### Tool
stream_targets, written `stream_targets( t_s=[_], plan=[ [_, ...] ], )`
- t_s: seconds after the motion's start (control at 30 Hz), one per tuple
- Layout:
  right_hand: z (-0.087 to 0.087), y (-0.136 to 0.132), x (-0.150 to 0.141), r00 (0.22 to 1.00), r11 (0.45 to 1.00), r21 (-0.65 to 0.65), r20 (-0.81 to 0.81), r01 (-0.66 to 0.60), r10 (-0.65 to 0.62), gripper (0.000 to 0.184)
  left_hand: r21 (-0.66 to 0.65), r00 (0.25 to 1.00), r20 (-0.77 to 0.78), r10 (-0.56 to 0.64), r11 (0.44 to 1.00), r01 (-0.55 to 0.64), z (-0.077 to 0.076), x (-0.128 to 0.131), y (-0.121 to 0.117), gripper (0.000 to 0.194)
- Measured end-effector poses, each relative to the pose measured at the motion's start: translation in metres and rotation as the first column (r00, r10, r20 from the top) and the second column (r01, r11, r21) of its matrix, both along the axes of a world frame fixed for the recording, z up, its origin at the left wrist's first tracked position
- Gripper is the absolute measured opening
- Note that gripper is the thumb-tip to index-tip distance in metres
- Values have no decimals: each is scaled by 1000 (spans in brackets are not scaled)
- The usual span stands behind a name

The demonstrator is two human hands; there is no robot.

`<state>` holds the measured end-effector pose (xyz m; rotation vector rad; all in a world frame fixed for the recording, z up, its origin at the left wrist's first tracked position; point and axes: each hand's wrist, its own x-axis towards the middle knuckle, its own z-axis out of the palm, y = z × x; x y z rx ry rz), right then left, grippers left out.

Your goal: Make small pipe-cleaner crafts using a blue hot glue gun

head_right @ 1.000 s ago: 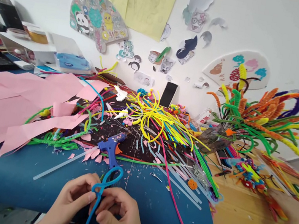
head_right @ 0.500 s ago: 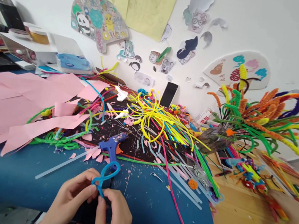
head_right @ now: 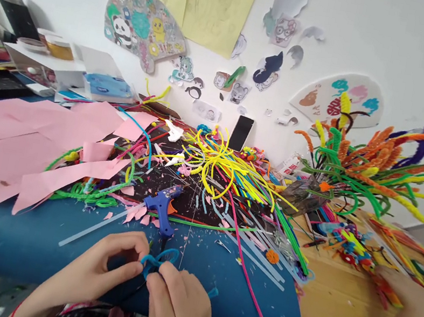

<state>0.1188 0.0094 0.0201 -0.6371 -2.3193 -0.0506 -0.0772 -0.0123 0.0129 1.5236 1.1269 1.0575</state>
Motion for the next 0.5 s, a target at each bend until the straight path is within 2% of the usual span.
stream_targets(
  t_s=[0.1, 0.23, 0.3, 0.37, 0.43, 0.5],
  plan=[
    [4, 1, 2, 1000, 999, 39, 2, -11, 11, 17, -99, 975, 222, -12, 994, 35, -2, 5, 3, 17],
    [3, -2, 3, 996, 994, -109, -88, -21, 12, 18, -118, 898, 440, -23, 990, 83, -13, 14, 3, 24],
    [5, -3, 3, 990, 977, -208, -139, -33, 4, 20, -80, 883, 470, -17, 995, 62, -17, 17, 2, 21],
    [10, -4, 2, 985, 957, -287, -171, -50, 0, 19, -22, 886, 463, 24, 1000, -16, -19, 17, 1, 14],
    [16, -4, 2, 984, 939, -339, -180, -67, 5, 17, 88, 911, 410, 47, 992, -91, -17, 14, 1, 10],
    [23, -2, 2, 985, 932, -355, -171, -69, 7, 15, 221, 949, 316, 16, 971, -90, -13, 10, 0, 12]
  ],
)
